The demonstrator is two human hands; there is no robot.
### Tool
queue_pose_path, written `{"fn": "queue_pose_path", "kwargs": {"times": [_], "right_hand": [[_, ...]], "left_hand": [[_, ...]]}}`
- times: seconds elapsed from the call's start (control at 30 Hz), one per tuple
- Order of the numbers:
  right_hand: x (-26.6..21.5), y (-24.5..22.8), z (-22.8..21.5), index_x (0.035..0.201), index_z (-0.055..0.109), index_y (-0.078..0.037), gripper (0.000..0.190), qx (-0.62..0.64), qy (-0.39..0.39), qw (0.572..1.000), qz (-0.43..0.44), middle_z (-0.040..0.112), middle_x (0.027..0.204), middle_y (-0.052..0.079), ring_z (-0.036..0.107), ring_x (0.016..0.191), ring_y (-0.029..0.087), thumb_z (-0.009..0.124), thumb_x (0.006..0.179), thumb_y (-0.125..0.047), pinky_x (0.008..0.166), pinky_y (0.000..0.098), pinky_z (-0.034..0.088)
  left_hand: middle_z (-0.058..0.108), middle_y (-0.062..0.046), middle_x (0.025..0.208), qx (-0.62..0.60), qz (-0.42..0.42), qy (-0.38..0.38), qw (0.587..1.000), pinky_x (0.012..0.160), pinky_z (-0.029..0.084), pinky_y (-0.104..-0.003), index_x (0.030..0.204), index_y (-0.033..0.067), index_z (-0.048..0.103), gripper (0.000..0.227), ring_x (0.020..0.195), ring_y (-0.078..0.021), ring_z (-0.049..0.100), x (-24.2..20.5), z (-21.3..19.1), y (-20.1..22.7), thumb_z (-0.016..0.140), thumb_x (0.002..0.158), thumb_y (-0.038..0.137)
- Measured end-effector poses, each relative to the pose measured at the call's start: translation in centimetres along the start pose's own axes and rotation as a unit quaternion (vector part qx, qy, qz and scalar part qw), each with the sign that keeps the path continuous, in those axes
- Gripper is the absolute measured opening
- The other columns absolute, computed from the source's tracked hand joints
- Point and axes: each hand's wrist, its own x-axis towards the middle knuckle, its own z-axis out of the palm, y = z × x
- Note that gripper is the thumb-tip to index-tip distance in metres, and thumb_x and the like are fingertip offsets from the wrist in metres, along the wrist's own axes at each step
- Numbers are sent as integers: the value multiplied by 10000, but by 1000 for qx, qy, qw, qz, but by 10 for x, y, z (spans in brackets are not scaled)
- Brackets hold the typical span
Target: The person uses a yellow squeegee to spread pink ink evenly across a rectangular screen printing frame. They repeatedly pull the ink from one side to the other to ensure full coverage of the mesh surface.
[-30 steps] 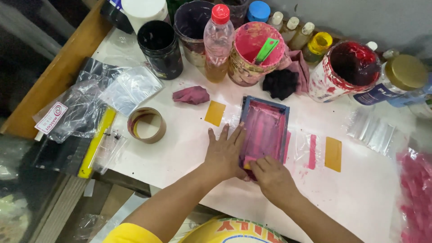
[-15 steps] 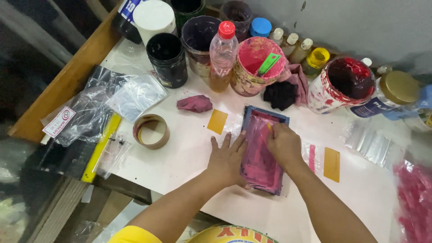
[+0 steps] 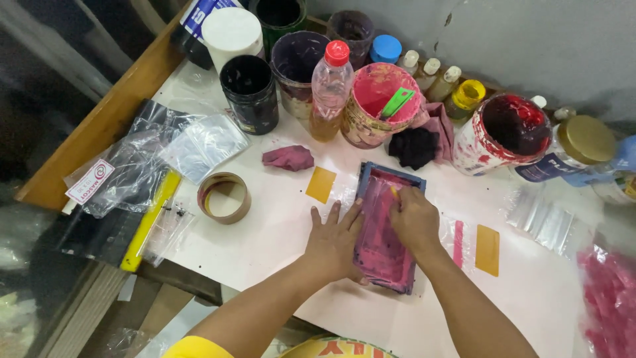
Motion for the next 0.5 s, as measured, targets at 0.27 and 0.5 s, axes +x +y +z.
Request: {"fn": "queue_pose_path", "kwargs": {"times": [0.27, 0.5], "right_hand": [[34, 21, 2, 958, 676, -182, 126, -10, 23, 999, -47, 587, 862, 28, 685, 858, 260, 612, 865, -240, 753, 342, 554], [37, 31, 25, 971, 691, -252, 142, -24, -36, 991, -124, 650, 886, 6, 704, 890, 234, 566, 908, -274, 817, 302, 549]], "left_hand": [[153, -130, 1717, -6, -6, -12, 1000, 1147, 125, -784, 1611, 67, 246, 1202, 1536, -462, 147, -3, -6, 1, 823, 690, 581], [171, -149, 1710, -55, 2, 1, 998, 1155, 90, -776, 1637, 97, 181, 1256, 1542, -476, 125, -8, -12, -1, 866, 679, 537]]}}
